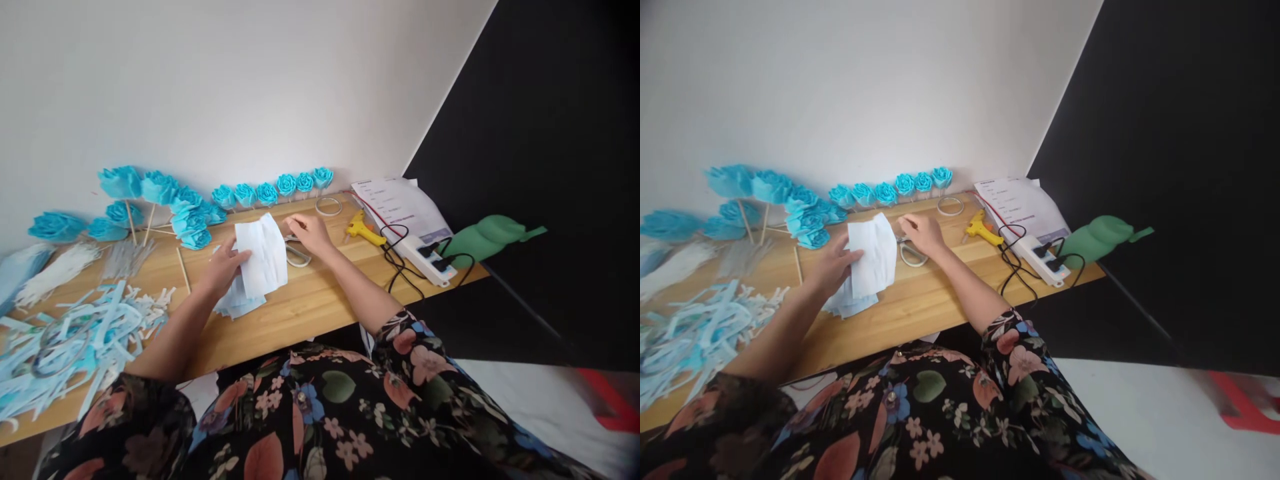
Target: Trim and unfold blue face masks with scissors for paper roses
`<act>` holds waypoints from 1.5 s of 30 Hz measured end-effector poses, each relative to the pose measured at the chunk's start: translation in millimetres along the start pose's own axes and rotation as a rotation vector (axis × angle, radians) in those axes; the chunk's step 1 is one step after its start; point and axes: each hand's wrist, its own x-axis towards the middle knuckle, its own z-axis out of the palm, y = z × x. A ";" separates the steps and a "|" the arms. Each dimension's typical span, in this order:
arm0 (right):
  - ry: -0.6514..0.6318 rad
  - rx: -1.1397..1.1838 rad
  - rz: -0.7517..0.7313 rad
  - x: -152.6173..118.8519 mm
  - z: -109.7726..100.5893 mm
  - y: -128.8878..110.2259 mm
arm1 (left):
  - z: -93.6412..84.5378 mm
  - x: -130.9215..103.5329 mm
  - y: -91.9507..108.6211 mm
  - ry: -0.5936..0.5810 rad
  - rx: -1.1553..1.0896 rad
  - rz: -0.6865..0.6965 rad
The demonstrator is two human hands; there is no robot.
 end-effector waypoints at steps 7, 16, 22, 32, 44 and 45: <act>-0.146 -0.535 -0.086 4.0 0.4 21.8 | -12.7 -15.1 -1.6 0.101 0.731 0.655; -0.288 -0.844 -0.111 -2.9 14.8 9.2 | 14.4 -53.3 -43.9 -0.472 0.930 0.801; -0.165 -0.928 0.045 -6.2 -10.4 15.0 | 15.8 -63.1 -51.9 -0.530 0.911 0.828; -0.428 -0.696 -0.261 -16.0 23.0 -18.9 | 18.1 -69.1 -43.6 -0.554 1.065 0.956; -0.968 -0.305 -0.250 45.8 10.7 -43.2 | -41.5 -37.0 -10.2 0.478 0.168 0.561; -0.969 -0.304 -0.289 49.0 17.8 -48.7 | -46.4 -33.9 -10.7 0.513 0.084 0.505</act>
